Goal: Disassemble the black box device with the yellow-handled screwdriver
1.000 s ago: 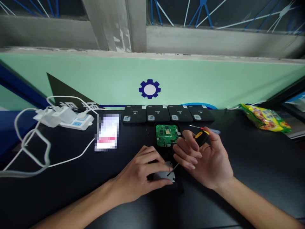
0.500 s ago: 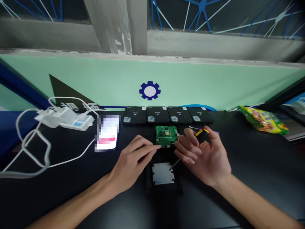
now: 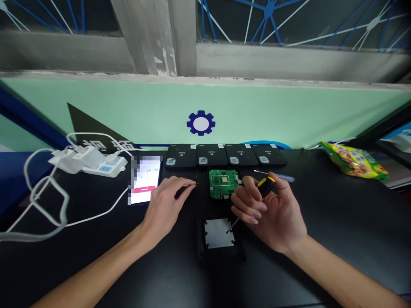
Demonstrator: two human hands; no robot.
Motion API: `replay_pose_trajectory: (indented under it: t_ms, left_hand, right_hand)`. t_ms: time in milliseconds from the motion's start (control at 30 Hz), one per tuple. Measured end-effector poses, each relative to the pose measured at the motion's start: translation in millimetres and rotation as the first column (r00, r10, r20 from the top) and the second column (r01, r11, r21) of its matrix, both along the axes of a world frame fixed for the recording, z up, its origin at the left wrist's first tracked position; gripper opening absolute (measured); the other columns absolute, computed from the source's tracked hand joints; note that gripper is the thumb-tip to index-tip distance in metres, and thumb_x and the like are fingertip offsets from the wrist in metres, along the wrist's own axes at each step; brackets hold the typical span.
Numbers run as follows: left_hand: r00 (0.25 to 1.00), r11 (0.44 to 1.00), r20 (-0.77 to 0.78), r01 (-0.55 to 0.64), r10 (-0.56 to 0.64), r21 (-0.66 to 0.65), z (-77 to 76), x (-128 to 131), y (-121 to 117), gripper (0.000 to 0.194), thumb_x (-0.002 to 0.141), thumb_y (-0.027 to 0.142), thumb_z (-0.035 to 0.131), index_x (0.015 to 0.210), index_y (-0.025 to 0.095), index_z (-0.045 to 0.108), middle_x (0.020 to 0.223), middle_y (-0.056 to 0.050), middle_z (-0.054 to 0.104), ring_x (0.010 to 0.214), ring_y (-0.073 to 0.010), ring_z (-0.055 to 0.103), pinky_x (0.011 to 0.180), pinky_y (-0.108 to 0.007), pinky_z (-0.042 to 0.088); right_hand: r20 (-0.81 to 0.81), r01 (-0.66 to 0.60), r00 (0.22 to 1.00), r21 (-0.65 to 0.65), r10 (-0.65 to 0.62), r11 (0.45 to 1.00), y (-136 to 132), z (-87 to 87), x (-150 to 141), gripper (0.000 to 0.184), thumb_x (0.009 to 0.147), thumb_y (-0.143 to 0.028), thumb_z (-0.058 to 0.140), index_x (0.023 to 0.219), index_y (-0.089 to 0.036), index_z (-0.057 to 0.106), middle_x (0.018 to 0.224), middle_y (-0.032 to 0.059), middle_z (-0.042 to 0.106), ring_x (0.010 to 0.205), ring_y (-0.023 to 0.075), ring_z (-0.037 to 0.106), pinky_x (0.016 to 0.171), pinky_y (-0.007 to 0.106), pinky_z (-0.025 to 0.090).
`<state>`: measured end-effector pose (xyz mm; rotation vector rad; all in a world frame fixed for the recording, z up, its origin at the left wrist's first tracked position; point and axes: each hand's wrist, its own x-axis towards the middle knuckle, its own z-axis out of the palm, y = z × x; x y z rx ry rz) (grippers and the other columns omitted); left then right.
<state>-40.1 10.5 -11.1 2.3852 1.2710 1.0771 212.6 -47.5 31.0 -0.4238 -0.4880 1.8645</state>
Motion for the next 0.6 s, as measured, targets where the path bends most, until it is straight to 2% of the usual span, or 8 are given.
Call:
replay_pose_trajectory:
  t_ms: [200,367,600]
  left_hand:
    - [0.996,0.999,-0.087,0.001,0.003,0.041,-4.5,-1,9,0.015,0.111,0.021,0.061,0.108,0.019,0.077,0.108,-0.007,0.075,0.098,-0.0240,0.069,0.086,-0.041,0.058]
    - [0.995,1.000,-0.104,0.009,-0.008,0.006,-8.4,1,13,0.016,0.109,0.014,0.061,0.108,0.017,0.077,0.106,-0.007,0.075,0.098,-0.0240,0.070,0.085,-0.040,0.059]
    - [0.996,1.000,-0.085,0.015,-0.016,-0.021,-10.1,4,14,0.019,0.109,0.017,0.060,0.117,0.019,0.076,0.111,-0.008,0.076,0.101,-0.0254,0.070,0.088,-0.043,0.061]
  right_hand:
    - [0.008,-0.010,1.000,0.019,0.010,1.000,0,-1.1,-1,0.058,0.103,-0.067,0.057,0.069,-0.020,0.055,0.061,-0.0065,0.025,0.054,0.0126,0.018,0.052,0.026,0.027]
    - [-0.001,-0.011,1.000,0.020,0.011,1.000,0,-1.2,-1,0.058,0.104,-0.065,0.056,0.069,-0.019,0.055,0.061,-0.0066,0.024,0.054,0.0121,0.018,0.052,0.026,0.026]
    - [0.014,-0.018,1.000,0.007,0.018,1.000,-4,-1.7,-2,0.051,0.100,-0.059,0.063,0.070,-0.020,0.052,0.061,-0.0064,0.026,0.055,0.0123,0.020,0.053,0.026,0.029]
